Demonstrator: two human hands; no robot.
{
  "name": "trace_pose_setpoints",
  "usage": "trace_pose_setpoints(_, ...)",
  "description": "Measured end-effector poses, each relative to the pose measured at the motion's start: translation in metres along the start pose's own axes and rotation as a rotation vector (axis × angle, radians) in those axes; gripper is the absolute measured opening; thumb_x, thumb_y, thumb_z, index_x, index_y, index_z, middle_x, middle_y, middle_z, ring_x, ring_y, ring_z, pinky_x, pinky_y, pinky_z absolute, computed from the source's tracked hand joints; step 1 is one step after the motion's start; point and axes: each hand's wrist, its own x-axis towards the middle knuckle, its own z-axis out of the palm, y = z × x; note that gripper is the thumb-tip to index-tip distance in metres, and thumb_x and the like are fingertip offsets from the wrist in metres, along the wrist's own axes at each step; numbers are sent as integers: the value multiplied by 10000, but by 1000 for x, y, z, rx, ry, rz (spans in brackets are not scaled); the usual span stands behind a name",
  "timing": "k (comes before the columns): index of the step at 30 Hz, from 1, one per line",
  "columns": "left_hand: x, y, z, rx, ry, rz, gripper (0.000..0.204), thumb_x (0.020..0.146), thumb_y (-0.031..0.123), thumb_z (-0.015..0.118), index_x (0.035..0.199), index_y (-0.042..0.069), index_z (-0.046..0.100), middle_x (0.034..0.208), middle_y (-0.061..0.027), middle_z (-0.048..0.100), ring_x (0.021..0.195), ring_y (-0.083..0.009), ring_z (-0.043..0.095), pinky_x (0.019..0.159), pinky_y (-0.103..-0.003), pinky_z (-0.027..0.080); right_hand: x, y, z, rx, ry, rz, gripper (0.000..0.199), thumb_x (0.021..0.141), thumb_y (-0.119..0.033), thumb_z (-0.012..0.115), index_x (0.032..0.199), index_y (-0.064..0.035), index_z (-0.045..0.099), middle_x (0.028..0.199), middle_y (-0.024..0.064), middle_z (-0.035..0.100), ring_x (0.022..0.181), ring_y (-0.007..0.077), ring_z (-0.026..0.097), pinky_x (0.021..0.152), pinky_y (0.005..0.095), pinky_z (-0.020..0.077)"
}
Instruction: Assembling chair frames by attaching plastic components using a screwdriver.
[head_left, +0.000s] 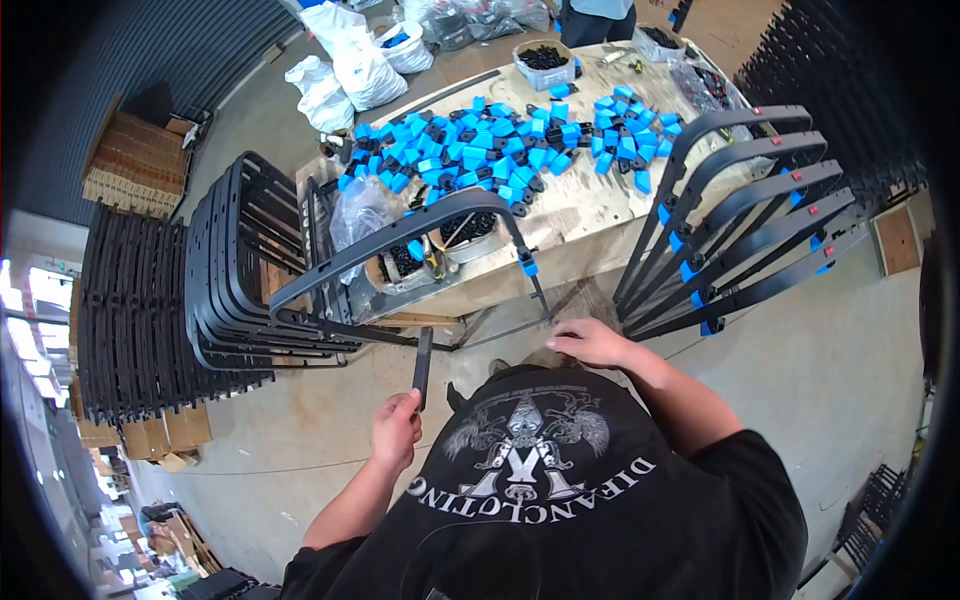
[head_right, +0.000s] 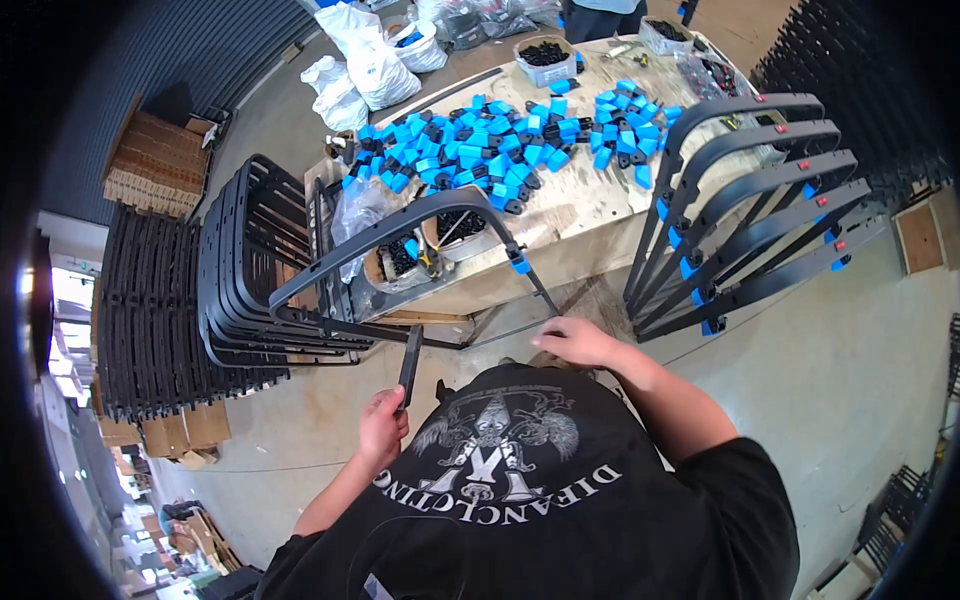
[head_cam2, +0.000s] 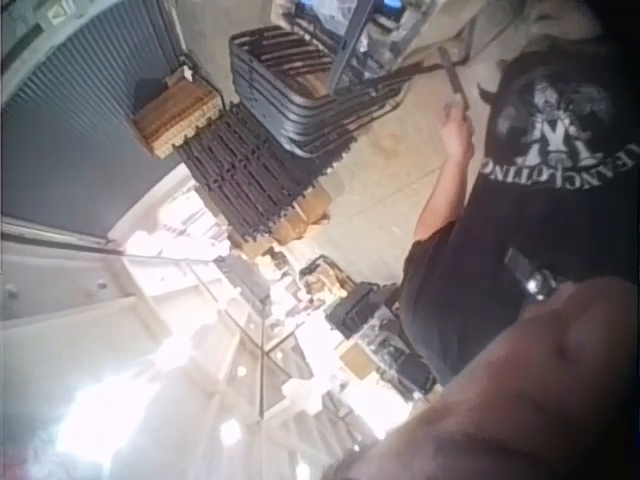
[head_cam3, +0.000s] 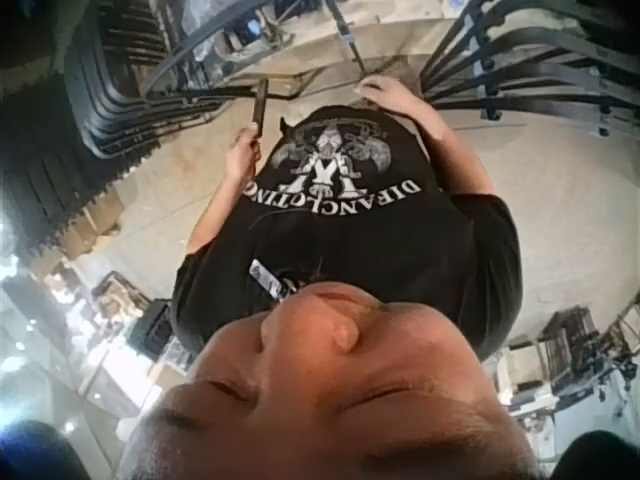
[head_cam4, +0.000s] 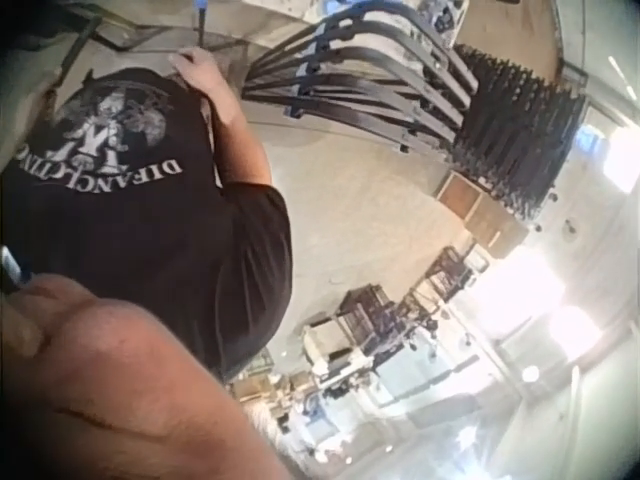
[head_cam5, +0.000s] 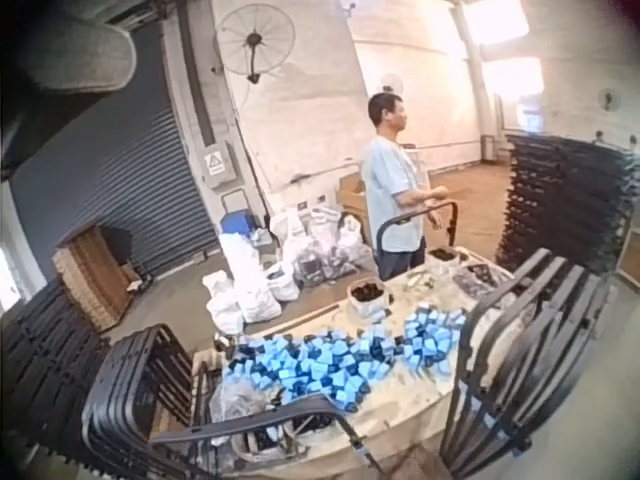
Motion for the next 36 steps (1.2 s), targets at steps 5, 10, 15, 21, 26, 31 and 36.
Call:
trace_pose_setpoints(5, -18, 14, 76, 430, -371, 249, 221, 990, 260, 688, 970, 41, 673, 699, 29, 545, 570, -67, 451, 523, -239, 366, 15, -53, 21, 461, -228, -109, 403, 1021, -400, 610, 1097, -11, 679, 953, 86, 707, 858, 174, 664, 781, 353, 543)
trace_pose_setpoints(10, 7, 1, 164, 886, -454, 636, 303, 961, 308, 711, 1105, 42, 718, 765, -62, 659, 664, -172, 620, 632, -350, 502, 6, -71, 22, 1071, 114, -108, 264, 1034, -242, 584, 1128, 2, 621, 985, 119, 691, 871, 195, 671, 789, 353, 557)
trace_pose_setpoints(15, 34, 96, 194, 1045, 194, 1524, 242, 898, 333, 748, 914, 95, 709, 736, -113, 666, 646, -275, 650, 603, -394, 510, 2, -18, -31, 776, 400, 93, 207, 1014, -178, 587, 1139, -23, 530, 741, 50, 557, 565, 156, 556, 516, 340, 493)
trace_pose_setpoints(21, 101, 201, 187, 1128, 524, 1384, 334, 927, 396, 697, 856, 70, 686, 623, -82, 563, 589, -251, 572, 573, -407, 445, 7, 7, -32, 734, 343, 100, 227, 1000, -176, 593, 1146, -14, 530, 696, 20, 492, 518, 117, 457, 447, 323, 401)
trace_pose_setpoints(26, 120, 209, 191, 1181, 429, 1155, 385, 932, 419, 675, 871, 40, 705, 666, -103, 615, 628, -266, 610, 623, -414, 478, 17, -1, -46, 697, 361, 252, 235, 994, -207, 603, 1098, 0, 565, 725, 25, 524, 548, 122, 483, 458, 331, 416)
trace_pose_setpoints(31, 116, 212, 195, 1241, 397, 1100, 378, 929, 410, 676, 877, 36, 699, 695, -118, 642, 672, -289, 645, 668, -422, 501, 43, 29, -78, 650, 281, 261, 222, 979, -198, 607, 1058, 8, 583, 809, 51, 593, 565, 132, 511, 457, 331, 419)
trace_pose_setpoints(36, 113, 209, 188, 1250, 417, 1056, 364, 933, 392, 662, 875, 34, 690, 741, -144, 671, 731, -330, 677, 695, -440, 515, 45, -8, -115, 939, 720, 164, 244, 1040, -258, 565, 938, -37, 582, 713, 32, 538, 531, 124, 494, 450, 300, 367)
